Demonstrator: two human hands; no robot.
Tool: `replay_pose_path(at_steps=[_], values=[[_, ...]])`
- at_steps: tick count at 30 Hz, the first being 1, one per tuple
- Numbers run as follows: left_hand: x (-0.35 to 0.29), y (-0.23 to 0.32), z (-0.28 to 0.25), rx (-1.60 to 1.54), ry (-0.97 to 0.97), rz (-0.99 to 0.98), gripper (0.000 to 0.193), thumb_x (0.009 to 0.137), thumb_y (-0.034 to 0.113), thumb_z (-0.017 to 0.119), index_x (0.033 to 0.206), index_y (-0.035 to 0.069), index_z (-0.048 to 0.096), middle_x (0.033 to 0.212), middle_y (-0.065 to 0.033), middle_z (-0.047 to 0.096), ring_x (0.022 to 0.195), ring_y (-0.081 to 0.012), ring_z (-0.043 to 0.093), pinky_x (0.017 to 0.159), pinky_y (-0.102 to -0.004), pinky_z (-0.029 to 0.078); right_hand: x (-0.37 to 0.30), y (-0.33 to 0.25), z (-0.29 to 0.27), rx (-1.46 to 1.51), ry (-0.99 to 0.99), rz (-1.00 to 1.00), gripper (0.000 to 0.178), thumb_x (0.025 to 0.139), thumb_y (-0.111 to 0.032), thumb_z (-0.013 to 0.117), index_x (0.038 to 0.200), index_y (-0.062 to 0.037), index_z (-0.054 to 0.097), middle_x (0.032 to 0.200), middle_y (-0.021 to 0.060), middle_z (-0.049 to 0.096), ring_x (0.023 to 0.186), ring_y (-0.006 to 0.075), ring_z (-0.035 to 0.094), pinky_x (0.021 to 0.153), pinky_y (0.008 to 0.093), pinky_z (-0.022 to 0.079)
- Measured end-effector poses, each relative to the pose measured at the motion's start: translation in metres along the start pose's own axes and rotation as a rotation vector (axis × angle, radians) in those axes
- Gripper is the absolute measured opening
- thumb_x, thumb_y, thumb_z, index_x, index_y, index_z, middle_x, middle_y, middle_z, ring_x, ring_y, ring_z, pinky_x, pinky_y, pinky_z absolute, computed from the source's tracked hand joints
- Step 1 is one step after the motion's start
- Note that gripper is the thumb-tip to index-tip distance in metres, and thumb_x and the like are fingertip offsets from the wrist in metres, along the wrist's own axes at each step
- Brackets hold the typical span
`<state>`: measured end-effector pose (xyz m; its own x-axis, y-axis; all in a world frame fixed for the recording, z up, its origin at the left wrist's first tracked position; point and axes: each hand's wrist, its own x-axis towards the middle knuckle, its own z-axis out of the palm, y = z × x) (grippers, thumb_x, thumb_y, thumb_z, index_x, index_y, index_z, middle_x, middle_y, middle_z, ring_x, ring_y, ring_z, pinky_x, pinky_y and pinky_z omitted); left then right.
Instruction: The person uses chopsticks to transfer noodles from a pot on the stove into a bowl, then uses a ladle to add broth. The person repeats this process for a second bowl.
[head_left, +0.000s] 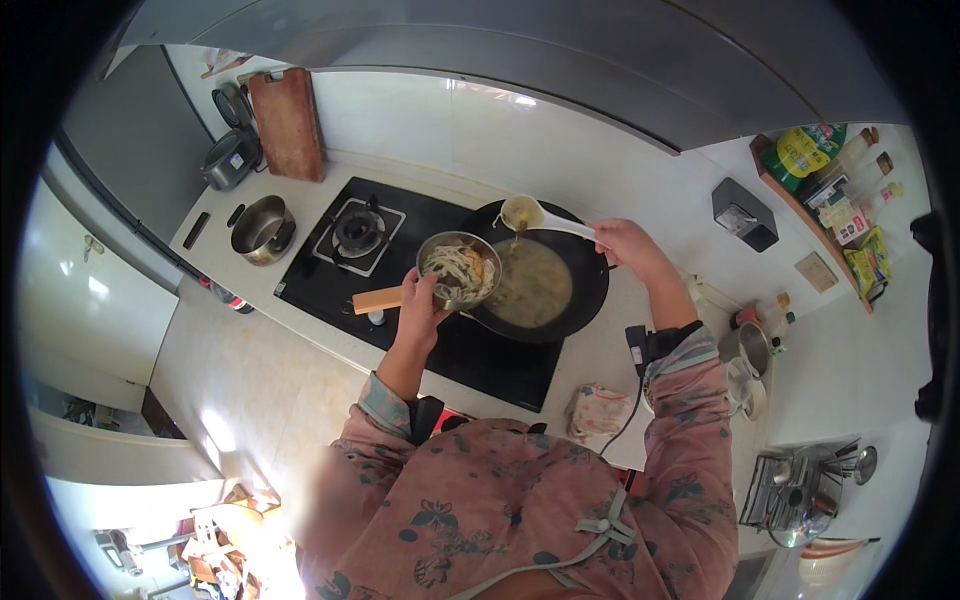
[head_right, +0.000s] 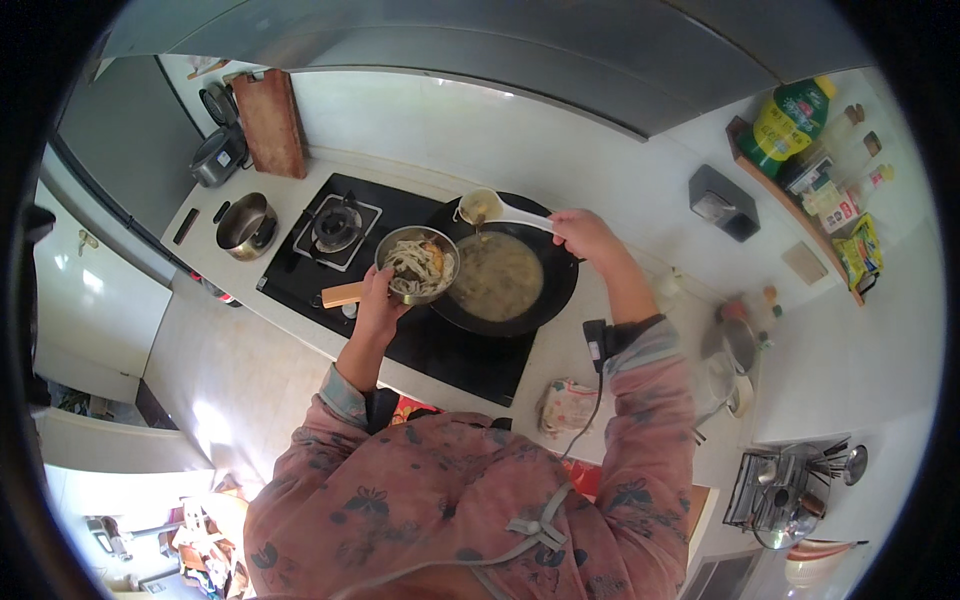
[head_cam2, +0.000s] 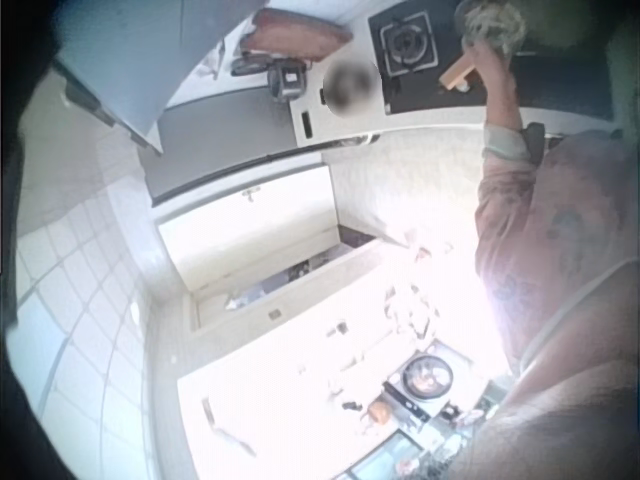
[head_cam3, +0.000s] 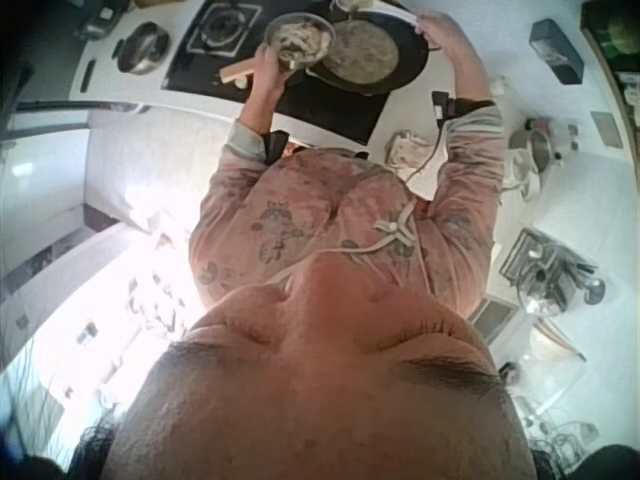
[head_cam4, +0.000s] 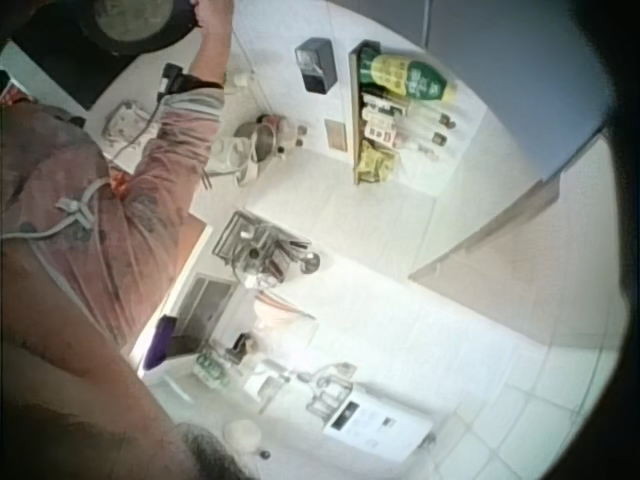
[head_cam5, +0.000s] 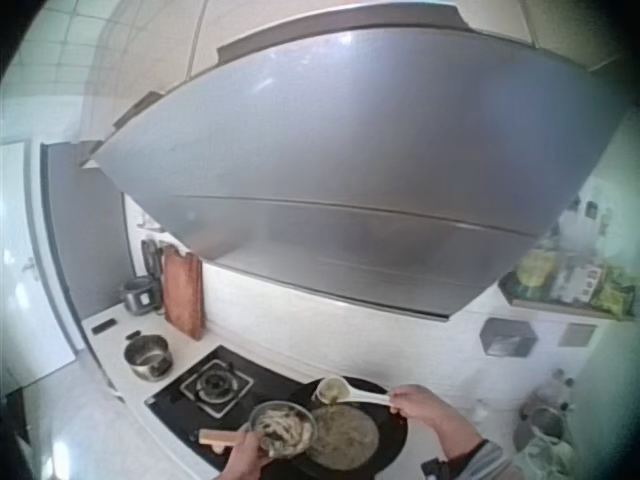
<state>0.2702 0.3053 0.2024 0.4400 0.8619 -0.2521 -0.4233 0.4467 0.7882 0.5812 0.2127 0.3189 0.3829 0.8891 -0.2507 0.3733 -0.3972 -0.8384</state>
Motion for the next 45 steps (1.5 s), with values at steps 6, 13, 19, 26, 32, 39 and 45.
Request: replay_pose_path(at_steps=[6, 13, 19, 26, 32, 39, 45], values=[[0.016, -0.012, 0.034, 0.0, -0.039, -0.067, 0.036, 0.087, 0.028, 0.047, 0.119, 0.012, 0.04, 0.113, -0.0064, 0.051, 0.101, -0.0208, 0.055, 0.084, -0.0408, 0.046, -0.022, -0.038, -0.016, 0.042, -0.044, -0.049, 0.022, 0.081, -0.014, 0.048, 0.093, -0.0029, 0.062, 0.068, -0.0004, 0.053, 0.051, 0.007, 0.042, 0.047, 0.0203, 0.034], [0.022, -0.01, 0.047, -0.089, -0.091, -0.104, 0.034, 0.089, 0.029, 0.045, 0.118, 0.013, 0.04, 0.114, -0.0078, 0.052, 0.102, -0.0219, 0.055, 0.085, -0.041, 0.046, -0.049, -0.049, 0.025, -0.648, 0.229, -0.434, 0.02, 0.083, -0.012, 0.048, 0.098, -0.0067, 0.06, 0.081, 0.013, 0.061, 0.076, 0.0289, 0.059, 0.067, 0.0402, 0.046], [0.021, -0.009, 0.042, -0.149, -0.179, -0.096, 0.063, 0.085, 0.03, 0.054, 0.136, 0.016, 0.02, 0.12, -0.0059, 0.046, 0.102, -0.0209, 0.053, 0.086, -0.044, 0.042, -0.083, -0.053, 0.038, -0.952, 0.53, -0.835, 0.017, 0.078, -0.008, 0.052, 0.094, -0.0069, 0.059, 0.08, 0.0099, 0.059, 0.072, 0.0267, 0.058, 0.062, 0.0382, 0.047], [0.012, -0.007, 0.042, -0.113, -0.185, -0.097, 0.055, 0.086, 0.029, 0.052, 0.133, 0.015, 0.025, 0.118, -0.0057, 0.048, 0.103, -0.0203, 0.053, 0.085, -0.0432, 0.043, -0.096, -0.041, 0.037, -0.975, 0.559, -1.037, 0.026, 0.073, -0.005, 0.054, 0.099, -0.0054, 0.059, 0.077, 0.0069, 0.057, 0.069, 0.0249, 0.057, 0.06, 0.0369, 0.046], [0.007, -0.016, 0.049, -0.1, -0.214, -0.126, 0.041, 0.087, 0.031, 0.048, 0.123, 0.012, 0.037, 0.114, -0.0068, 0.052, 0.102, -0.021, 0.055, 0.085, -0.0408, 0.046, -0.093, -0.01, 0.02, -0.61, 0.547, -0.676, 0.02, 0.08, -0.008, 0.051, 0.098, -0.009, 0.06, 0.079, 0.0106, 0.059, 0.075, 0.0277, 0.058, 0.063, 0.0393, 0.046], [-0.002, -0.017, 0.035, -0.143, -0.147, -0.081, 0.04, 0.086, 0.028, 0.046, 0.122, 0.014, 0.039, 0.111, -0.0075, 0.054, 0.099, -0.0222, 0.058, 0.083, -0.0389, 0.047, -0.033, 0.064, 0.012, -0.845, 0.524, -0.215, 0.016, 0.083, -0.014, 0.046, 0.086, -0.0068, 0.06, 0.082, 0.0134, 0.062, 0.08, 0.0293, 0.061, 0.067, 0.0406, 0.048], [-0.014, -0.004, 0.007, -0.135, -0.068, 0.011, 0.039, 0.087, 0.026, 0.046, 0.123, 0.013, 0.038, 0.112, -0.008, 0.052, 0.099, -0.0227, 0.057, 0.083, -0.0386, 0.048, 0.011, 0.099, 0.055, -1.015, 0.482, -0.114, 0.014, 0.08, -0.011, 0.047, 0.082, -0.0062, 0.06, 0.083, 0.0141, 0.063, 0.082, 0.0311, 0.061, 0.068, 0.0422, 0.049]])
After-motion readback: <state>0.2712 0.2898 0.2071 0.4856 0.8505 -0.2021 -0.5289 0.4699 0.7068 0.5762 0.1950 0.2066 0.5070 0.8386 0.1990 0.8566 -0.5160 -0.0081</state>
